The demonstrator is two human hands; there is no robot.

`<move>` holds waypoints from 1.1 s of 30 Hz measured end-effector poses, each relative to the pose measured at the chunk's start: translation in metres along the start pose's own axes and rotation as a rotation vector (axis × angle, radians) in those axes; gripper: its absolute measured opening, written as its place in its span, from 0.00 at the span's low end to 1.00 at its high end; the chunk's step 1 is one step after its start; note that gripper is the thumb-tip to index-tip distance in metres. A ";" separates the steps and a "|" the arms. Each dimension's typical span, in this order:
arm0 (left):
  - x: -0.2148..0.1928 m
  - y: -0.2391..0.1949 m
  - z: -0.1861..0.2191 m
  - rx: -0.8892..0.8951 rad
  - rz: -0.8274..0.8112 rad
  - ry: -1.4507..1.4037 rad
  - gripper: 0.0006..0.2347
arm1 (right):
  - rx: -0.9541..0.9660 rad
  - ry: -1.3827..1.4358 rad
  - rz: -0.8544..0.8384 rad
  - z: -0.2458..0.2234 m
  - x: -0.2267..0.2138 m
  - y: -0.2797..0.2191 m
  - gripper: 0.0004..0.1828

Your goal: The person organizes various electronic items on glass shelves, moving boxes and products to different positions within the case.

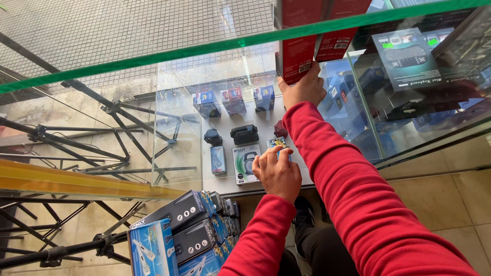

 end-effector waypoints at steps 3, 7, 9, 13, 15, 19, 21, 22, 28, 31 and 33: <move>0.001 0.000 0.000 0.000 -0.007 -0.005 0.10 | 0.053 -0.037 -0.005 -0.001 -0.003 0.006 0.55; -0.006 0.000 0.003 0.002 -0.001 -0.014 0.10 | 0.106 -0.060 -0.017 -0.007 -0.010 0.019 0.54; -0.009 0.000 0.005 0.003 0.005 0.002 0.10 | 0.096 -0.053 -0.013 -0.008 -0.007 0.028 0.53; -0.008 -0.001 0.004 -0.019 -0.021 -0.038 0.10 | 0.110 -0.066 0.119 -0.002 0.010 0.046 0.45; -0.009 -0.001 0.004 -0.024 -0.032 -0.036 0.10 | 0.130 -0.092 0.180 -0.005 0.008 0.048 0.42; -0.009 0.000 0.004 -0.048 -0.083 -0.065 0.10 | 0.191 -0.100 0.091 -0.016 -0.001 0.044 0.59; -0.011 -0.001 0.005 -0.042 -0.083 -0.063 0.10 | 0.223 -0.093 0.075 -0.015 -0.001 0.043 0.61; -0.012 0.000 0.006 -0.048 -0.099 -0.074 0.10 | 0.211 -0.076 0.083 -0.015 -0.004 0.042 0.61; -0.015 0.001 0.007 -0.049 -0.125 -0.077 0.10 | -0.091 -0.067 0.313 -0.009 0.014 0.049 0.39; -0.017 0.002 0.007 -0.049 -0.113 -0.078 0.10 | -0.238 -0.106 0.336 -0.006 0.029 0.058 0.18; -0.018 0.001 0.008 -0.044 -0.114 -0.078 0.11 | -0.225 -0.112 0.278 0.005 0.042 0.065 0.12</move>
Point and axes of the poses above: each hand's wrist, its own y-axis towards the middle knuckle, its own x-axis out of the palm, z = x × y, the point moved 5 cm from there along y, towards the middle knuckle, and after that the axes turned 13 degrees about -z, right-handed, at the moved point
